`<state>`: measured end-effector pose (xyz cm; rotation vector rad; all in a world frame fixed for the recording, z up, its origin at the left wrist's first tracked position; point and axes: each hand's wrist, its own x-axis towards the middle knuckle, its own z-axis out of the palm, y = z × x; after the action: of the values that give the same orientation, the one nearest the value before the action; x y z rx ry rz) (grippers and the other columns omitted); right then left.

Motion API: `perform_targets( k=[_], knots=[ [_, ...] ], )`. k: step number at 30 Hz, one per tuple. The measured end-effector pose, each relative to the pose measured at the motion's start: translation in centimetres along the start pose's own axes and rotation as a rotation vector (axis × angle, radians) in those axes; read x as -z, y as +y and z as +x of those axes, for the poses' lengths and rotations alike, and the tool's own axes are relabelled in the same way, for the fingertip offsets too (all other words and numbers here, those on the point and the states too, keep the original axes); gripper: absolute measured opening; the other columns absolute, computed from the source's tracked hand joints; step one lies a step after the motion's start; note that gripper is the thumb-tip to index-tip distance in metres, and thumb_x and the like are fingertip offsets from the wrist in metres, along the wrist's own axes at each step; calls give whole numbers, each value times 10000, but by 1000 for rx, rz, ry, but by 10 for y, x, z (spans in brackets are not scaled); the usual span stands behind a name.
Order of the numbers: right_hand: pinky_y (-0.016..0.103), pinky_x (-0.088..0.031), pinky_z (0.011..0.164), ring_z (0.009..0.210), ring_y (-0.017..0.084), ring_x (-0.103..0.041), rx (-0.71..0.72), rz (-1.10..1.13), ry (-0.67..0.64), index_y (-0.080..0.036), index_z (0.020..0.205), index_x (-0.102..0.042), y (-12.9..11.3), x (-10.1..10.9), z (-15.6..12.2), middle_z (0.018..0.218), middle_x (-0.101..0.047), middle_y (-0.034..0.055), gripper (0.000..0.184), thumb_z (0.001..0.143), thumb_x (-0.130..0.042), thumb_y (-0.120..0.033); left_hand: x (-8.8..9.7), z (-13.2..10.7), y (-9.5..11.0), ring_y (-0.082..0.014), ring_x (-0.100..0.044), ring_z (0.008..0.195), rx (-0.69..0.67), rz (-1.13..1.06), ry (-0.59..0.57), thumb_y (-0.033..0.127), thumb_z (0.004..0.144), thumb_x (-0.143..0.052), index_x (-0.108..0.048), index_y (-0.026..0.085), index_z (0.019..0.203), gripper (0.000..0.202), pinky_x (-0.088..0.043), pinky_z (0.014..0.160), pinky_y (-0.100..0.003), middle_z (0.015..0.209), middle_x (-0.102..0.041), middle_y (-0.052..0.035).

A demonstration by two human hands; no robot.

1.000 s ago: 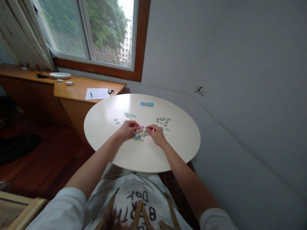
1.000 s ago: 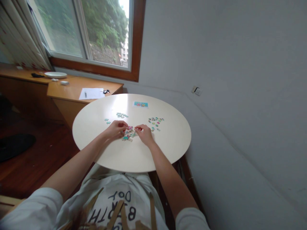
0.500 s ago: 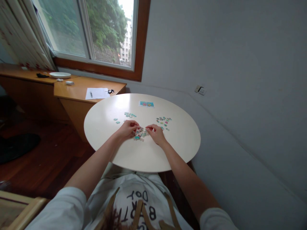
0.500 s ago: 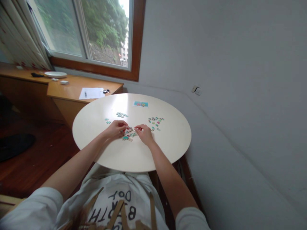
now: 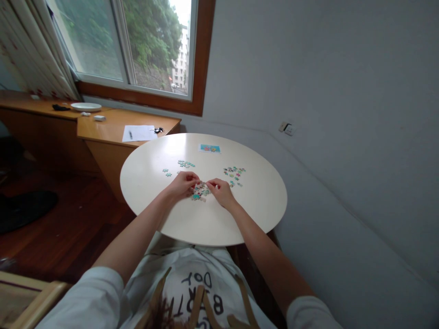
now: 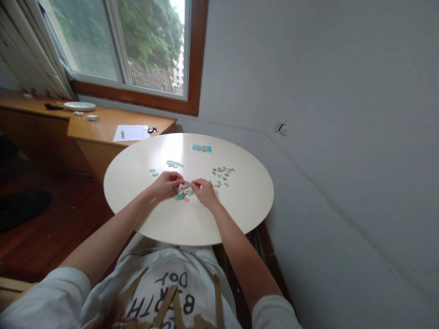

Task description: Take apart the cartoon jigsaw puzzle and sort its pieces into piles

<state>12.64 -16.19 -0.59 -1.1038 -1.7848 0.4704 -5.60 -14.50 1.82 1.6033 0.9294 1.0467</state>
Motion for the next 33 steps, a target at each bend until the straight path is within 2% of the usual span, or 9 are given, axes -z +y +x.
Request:
perform_targets(
  k=[9, 17, 24, 28, 33],
  knots=[
    [269, -408, 621, 625, 132, -527, 16, -56, -23, -185, 678, -658, 1, -1, 0, 674, -648, 23, 238, 801, -545, -354, -2, 1, 1, -70, -473, 473, -12, -6, 15, 245, 635, -680, -606, 128, 627, 139, -377, 467, -190, 498, -553, 16],
    [267, -411, 618, 617, 132, -522, 5, -25, -15, -181, 683, -643, -1, 0, -1, 660, -632, 19, 161, 757, -561, -297, -1, -1, 5, -80, -508, 523, 9, -17, 1, 170, 610, -657, -619, 127, 632, 61, -407, 515, -201, 549, -590, 10],
    [261, -409, 617, 604, 128, -508, -36, 3, 22, -183, 646, -613, -2, 2, 0, 636, -609, 6, 127, 719, -550, -267, -3, 0, 1, -86, -528, 540, -8, -41, -4, 200, 630, -666, -613, 125, 638, 91, -418, 537, -213, 570, -596, 6],
    [267, -416, 626, 606, 138, -506, -82, 31, 145, -187, 616, -589, 4, 8, 6, 626, -597, 5, 129, 700, -530, -265, -1, 3, -2, -85, -518, 526, -18, -11, 41, 224, 630, -676, -604, 134, 638, 116, -412, 530, -215, 544, -569, 20],
    [279, -418, 660, 634, 162, -518, -252, -5, 428, -193, 610, -567, 23, 33, 12, 613, -593, 3, 127, 678, -511, -284, 1, 5, -5, -88, -505, 513, -27, 14, 67, 280, 608, -686, -600, 139, 644, 168, -401, 511, -220, 531, -554, 24]
  ],
)
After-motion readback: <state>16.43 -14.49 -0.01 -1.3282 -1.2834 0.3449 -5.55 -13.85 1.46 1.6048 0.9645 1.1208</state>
